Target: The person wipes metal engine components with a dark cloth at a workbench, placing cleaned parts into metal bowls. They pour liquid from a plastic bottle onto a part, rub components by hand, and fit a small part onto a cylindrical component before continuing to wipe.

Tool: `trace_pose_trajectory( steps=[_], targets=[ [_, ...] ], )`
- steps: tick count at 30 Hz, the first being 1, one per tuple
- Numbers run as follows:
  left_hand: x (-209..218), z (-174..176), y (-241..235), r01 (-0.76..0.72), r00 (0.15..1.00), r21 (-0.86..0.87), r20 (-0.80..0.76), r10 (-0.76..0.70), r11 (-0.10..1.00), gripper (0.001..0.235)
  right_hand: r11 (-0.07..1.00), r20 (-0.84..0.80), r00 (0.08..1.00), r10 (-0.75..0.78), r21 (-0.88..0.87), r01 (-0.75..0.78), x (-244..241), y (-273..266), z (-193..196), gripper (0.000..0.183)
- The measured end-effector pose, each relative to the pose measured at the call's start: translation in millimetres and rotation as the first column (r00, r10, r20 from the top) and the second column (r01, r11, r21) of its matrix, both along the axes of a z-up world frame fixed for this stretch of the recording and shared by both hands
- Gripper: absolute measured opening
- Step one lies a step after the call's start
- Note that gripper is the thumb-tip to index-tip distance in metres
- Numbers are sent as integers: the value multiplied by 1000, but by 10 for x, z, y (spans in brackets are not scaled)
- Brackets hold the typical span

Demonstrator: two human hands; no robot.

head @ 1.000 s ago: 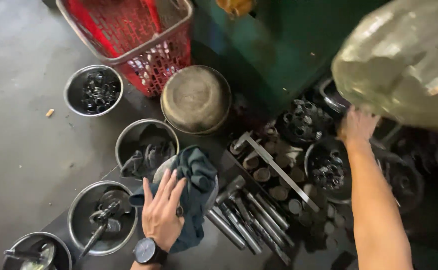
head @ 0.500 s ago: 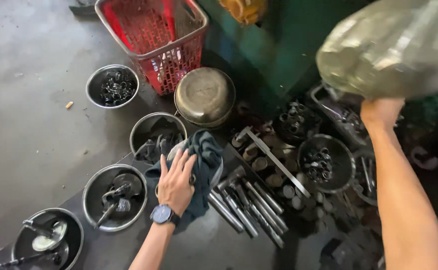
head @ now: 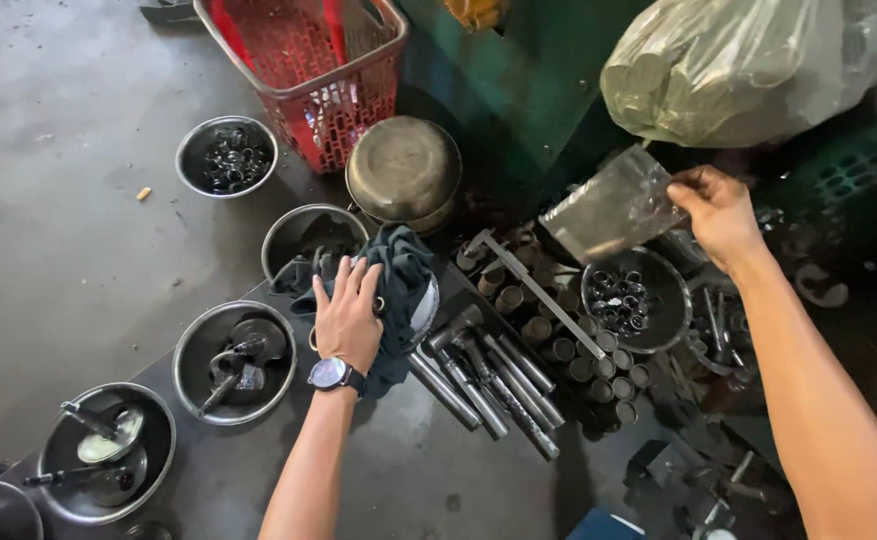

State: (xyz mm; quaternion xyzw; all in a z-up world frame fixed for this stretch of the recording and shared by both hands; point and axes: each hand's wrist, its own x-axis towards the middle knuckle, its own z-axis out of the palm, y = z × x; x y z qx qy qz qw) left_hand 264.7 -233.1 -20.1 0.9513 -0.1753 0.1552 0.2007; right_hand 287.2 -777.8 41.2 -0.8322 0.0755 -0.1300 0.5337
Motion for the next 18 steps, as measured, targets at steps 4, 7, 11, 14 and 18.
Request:
trace_pose_trajectory(
  steps=[4,7,11,14,18],
  targets=[
    [18,-18,8,-2,1000,12,20,1,1000,67,969,-145,989,41,-234,-75,-122,689,475,16],
    [-8,-22,14,0,1000,24,9,0,1000,68,853,-235,965,113,-475,-216,-243,1010,648,14],
    [-70,74,5,38,999,14,-15,-38,999,72,738,-217,974,-59,-667,-104,-210,590,525,17],
    [-62,152,7,45,999,1,-30,-45,999,75,685,-183,960,-211,-728,11,6,-172,171,20],
    [-10,253,-46,65,996,-40,-51,-67,997,77,309,80,983,-163,-943,128,319,-883,-51,20]
  ],
)
